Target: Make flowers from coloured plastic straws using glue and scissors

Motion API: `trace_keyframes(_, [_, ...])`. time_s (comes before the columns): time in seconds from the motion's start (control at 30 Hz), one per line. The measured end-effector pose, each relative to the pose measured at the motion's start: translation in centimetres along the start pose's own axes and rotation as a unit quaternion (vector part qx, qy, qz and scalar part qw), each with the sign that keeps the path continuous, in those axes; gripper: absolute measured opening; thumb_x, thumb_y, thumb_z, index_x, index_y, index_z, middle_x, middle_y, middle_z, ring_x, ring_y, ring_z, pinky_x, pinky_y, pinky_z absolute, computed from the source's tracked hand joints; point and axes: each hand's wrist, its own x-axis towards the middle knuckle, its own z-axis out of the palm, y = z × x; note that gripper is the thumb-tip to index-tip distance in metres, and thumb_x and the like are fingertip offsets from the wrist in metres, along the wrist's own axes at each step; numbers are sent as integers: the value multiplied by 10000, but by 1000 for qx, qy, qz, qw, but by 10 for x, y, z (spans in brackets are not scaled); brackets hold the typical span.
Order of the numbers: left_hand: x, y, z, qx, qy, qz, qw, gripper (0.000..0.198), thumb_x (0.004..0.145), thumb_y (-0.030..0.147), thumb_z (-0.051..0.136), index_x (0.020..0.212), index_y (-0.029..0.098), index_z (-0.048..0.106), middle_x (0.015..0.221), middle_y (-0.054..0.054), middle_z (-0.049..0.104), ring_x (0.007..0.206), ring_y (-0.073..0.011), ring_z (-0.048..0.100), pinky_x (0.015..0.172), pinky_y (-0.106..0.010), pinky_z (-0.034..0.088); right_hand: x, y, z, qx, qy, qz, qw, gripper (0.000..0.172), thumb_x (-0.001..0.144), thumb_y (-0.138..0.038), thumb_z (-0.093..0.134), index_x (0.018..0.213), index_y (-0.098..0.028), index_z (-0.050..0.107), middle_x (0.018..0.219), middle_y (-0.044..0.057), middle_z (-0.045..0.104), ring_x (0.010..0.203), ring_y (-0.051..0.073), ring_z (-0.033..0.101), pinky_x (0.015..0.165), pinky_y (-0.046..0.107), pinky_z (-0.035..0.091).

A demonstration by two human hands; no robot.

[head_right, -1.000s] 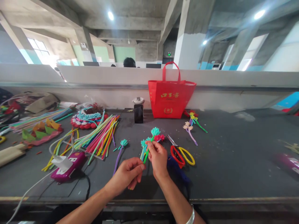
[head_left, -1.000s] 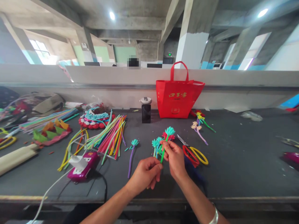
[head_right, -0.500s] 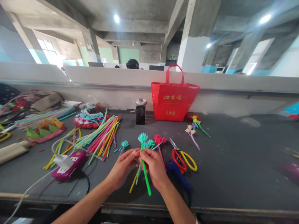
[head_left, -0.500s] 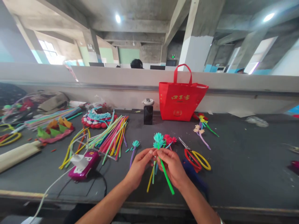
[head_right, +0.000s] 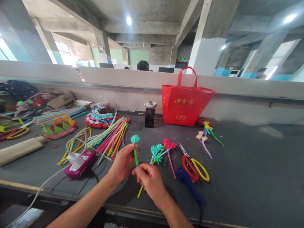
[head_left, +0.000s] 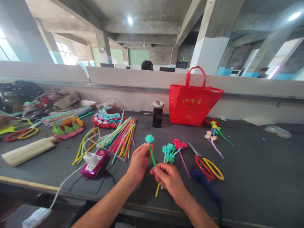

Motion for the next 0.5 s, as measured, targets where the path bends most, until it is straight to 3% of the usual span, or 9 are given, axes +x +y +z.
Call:
trace_keyframes(0.1, [5, 8, -3, -15, 1, 16, 1000, 191, 668, 293, 841, 746, 156, 734, 835, -21, 694, 772, -110, 583, 733, -203, 448, -4, 6, 9, -37, -21, -10, 999, 378, 852, -507, 606, 777, -151, 708, 533, -44, 491, 440, 60, 349, 426, 199, 234])
trace_keyframes(0.23, [-1, 9, 0, -9, -30, -20, 999, 223, 640, 263, 860, 778, 140, 736, 836, -30, 686, 710, -98, 571, 662, -196, 434, -8, 7, 10, -113, 13, -64, 991, 372, 916, -471, 533, 783, -164, 694, 540, -30, 530, 455, 78, 401, 450, 208, 298])
trace_keyframes(0.4, [-9, 6, 3, 8, -66, -59, 996, 204, 710, 294, 814, 804, 131, 735, 786, -19, 658, 637, -82, 537, 598, -198, 405, -11, -6, -3, -171, -6, -96, 981, 363, 900, -493, 560, 793, -167, 678, 603, 2, 610, 540, 115, 534, 524, 216, 402])
trace_keyframes(0.5, [-12, 5, 3, 21, -88, -33, 995, 146, 762, 283, 765, 744, 155, 698, 773, -8, 647, 677, -95, 545, 642, -204, 410, -9, -15, -17, -136, 47, -102, 984, 386, 891, -538, 559, 883, -174, 687, 716, 30, 651, 608, 134, 573, 503, 208, 409])
